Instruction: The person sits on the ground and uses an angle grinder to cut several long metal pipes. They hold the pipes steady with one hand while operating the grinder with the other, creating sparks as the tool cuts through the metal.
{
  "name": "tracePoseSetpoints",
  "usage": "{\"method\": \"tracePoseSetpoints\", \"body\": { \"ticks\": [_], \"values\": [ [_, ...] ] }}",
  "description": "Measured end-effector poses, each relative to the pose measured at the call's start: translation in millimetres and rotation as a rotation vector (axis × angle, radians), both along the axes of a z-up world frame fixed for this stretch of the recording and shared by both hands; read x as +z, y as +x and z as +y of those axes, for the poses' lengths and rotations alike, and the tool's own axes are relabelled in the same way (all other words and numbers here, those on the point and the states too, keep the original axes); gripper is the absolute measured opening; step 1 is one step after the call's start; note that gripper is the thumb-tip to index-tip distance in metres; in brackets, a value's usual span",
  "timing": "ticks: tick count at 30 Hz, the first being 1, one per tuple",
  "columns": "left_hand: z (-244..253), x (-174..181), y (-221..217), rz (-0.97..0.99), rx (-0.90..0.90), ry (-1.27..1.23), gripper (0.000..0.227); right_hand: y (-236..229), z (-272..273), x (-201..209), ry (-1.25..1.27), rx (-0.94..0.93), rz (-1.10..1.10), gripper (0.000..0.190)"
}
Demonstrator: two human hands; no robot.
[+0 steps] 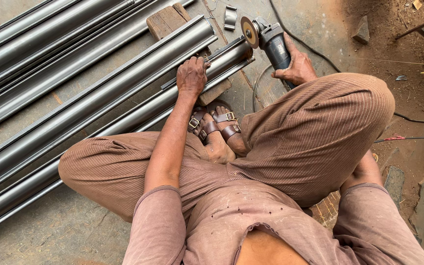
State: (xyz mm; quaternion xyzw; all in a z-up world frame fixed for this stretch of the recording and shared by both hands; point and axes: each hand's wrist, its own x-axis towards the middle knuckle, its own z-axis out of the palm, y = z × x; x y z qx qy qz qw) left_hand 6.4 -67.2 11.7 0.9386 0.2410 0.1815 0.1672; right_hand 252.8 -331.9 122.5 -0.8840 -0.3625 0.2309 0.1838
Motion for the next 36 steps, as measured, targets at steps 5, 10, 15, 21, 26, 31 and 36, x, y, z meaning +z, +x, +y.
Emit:
{"method": "tracePoseSetpoints", "body": {
  "ticks": [5,10,15,21,26,31,36],
  "values": [
    [0,-3,-1,0.007,-0.001,0.018,0.033,-6,-1,3,0.042,-0.056,0.057,0.125],
    [2,-2,2,-0.021,-0.005,0.052,0.032,-2,2,-4,0.092,0.036,-0.002,0.127],
    [0,-6,0,0.027,-0.003,0.035,0.034,0,0,-14,0.057,0.006,0.067,0.126],
    [0,-4,1,0.002,0.002,0.089,0.032,2,1,-15,0.076,0.032,0.053,0.126],
    [0,-6,2,0.052,-0.004,0.060,0.036,1,-1,-19,0.049,0.017,0.050,0.126],
    [0,-6,2,0.039,0.001,0.058,0.036,4,-4,-24,0.037,0.015,0.047,0.127],
    [-2,-4,1,0.021,0.004,0.063,0.036,5,-6,-26,0.038,0.028,0.043,0.126]
  ]
}}
